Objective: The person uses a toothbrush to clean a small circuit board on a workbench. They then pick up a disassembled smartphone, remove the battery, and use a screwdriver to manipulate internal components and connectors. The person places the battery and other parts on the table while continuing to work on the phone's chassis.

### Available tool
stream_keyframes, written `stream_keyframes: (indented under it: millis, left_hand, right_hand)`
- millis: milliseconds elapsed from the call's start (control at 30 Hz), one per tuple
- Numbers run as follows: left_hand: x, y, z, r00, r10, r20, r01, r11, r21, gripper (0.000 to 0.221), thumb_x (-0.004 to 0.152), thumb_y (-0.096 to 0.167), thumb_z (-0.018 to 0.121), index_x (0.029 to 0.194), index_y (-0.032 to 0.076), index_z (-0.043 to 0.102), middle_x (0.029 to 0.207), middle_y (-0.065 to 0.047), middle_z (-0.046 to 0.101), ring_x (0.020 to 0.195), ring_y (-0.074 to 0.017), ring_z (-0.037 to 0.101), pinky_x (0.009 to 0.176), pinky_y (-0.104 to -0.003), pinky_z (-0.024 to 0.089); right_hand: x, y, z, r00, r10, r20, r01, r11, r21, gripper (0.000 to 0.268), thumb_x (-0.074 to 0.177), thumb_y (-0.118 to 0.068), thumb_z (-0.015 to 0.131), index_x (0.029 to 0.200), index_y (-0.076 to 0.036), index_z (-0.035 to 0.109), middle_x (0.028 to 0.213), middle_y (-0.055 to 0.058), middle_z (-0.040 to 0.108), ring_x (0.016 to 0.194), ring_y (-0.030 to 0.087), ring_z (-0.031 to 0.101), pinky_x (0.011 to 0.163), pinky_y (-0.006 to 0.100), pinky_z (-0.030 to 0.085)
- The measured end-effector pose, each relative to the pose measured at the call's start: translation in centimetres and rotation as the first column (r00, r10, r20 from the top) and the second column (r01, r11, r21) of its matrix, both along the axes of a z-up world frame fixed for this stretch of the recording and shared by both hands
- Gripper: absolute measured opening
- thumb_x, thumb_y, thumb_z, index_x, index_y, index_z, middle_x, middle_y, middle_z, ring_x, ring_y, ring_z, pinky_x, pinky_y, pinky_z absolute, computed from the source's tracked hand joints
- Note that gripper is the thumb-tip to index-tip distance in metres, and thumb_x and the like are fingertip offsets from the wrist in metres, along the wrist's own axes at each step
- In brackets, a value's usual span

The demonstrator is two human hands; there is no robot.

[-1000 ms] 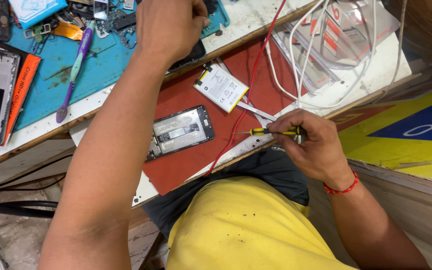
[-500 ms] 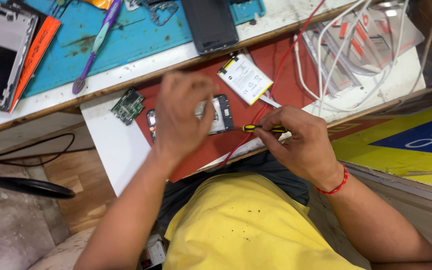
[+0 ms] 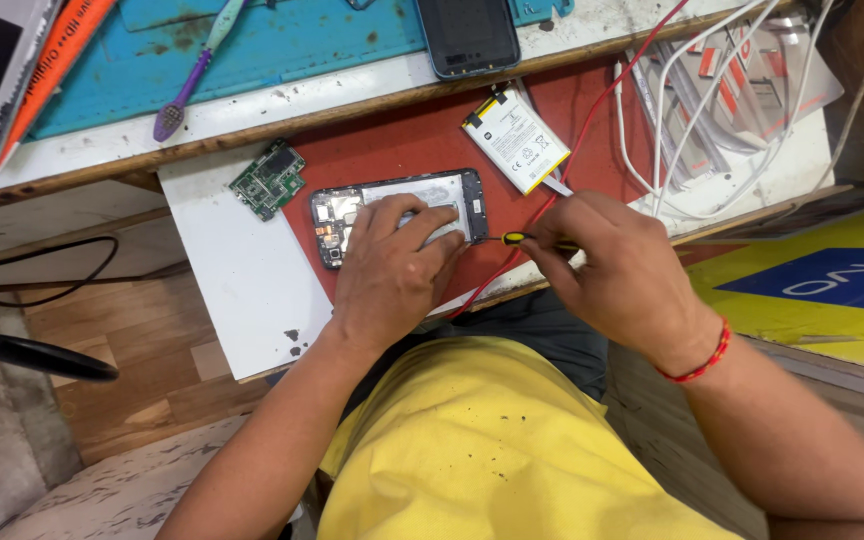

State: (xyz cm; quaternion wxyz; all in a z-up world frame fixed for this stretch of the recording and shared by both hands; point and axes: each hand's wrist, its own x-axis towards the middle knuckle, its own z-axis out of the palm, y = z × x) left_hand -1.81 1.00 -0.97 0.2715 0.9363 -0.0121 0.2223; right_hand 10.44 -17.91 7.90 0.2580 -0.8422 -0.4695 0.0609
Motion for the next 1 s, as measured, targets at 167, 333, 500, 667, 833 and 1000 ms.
stream_keyframes:
  millis: [167,333,500,667,833,1000]
  left_hand:
    - [-0.3,0.1,-0.5,1.0,-0.001,0.029,0.0,0.999,0.032,0.01,0.088,0.015,0.078,0.097,0.01,0.079,0.117,-0.001,0.071,0.114,-0.0253,0.059,0.101,-0.046,0.043]
    - [-0.3,0.0,-1.2,0.999,0.02,0.033,-0.021,1.0,0.017,0.012,0.085,0.014,0.078,0.097,0.013,0.078,0.12,0.002,0.07,0.118,-0.0235,0.057,0.103,-0.046,0.042]
    - [-0.4,0.3,-1.3,0.999,0.021,0.043,-0.023,0.999,0.042,0.01,0.084,0.014,0.078,0.095,0.014,0.078,0.118,0.002,0.07,0.119,-0.024,0.056,0.104,-0.046,0.041]
    - [-0.6,0.4,-1.4,1.0,0.015,0.023,-0.016,1.0,0.026,0.012,0.084,0.014,0.078,0.096,0.013,0.079,0.12,0.001,0.07,0.117,-0.023,0.057,0.104,-0.044,0.042]
    - [-0.3,0.1,-1.2,0.999,0.032,0.026,-0.032,0.999,0.007,0.01,0.085,0.015,0.079,0.096,0.014,0.079,0.119,0.002,0.07,0.116,-0.0225,0.058,0.102,-0.044,0.042]
    - [-0.5,0.1,-1.2,1.0,0.022,0.021,-0.023,0.999,0.036,0.014,0.083,0.014,0.079,0.096,0.012,0.079,0.118,0.002,0.071,0.116,-0.0225,0.058,0.104,-0.044,0.043]
  right_hand:
    - [2.6,2.9,1.9,0.904,0.395,0.162,-0.278,0.834,-0.477,0.023,0.097,-0.027,0.073,0.084,-0.008,0.067,0.08,0.01,0.067,0.08,0.034,0.069,0.068,0.047,0.056]
    - [4.0,4.7,3.0,0.817,0.573,0.066,-0.438,0.691,-0.575,0.032,0.074,-0.012,0.068,0.104,0.0,0.066,0.099,0.017,0.067,0.084,0.036,0.071,0.07,0.044,0.059]
    - [3.3,5.8,3.6,0.819,0.574,-0.007,-0.481,0.68,-0.554,0.021,0.08,-0.006,0.062,0.099,-0.003,0.07,0.088,0.017,0.068,0.079,0.038,0.07,0.069,0.048,0.057]
    - [2.5,5.5,3.6,0.929,0.35,0.121,-0.165,0.683,-0.711,0.042,0.1,-0.045,0.064,0.097,-0.003,0.067,0.082,0.017,0.067,0.077,0.037,0.069,0.068,0.046,0.057]
    - [2.9,5.2,3.6,0.81,0.582,0.078,-0.525,0.778,-0.346,0.016,0.084,-0.009,0.061,0.095,0.0,0.067,0.087,0.018,0.064,0.078,0.04,0.069,0.067,0.047,0.057]
    - [3.4,5.2,3.1,0.887,0.461,0.028,-0.356,0.721,-0.595,0.035,0.092,-0.029,0.066,0.109,0.001,0.061,0.092,0.019,0.063,0.076,0.039,0.068,0.066,0.046,0.057]
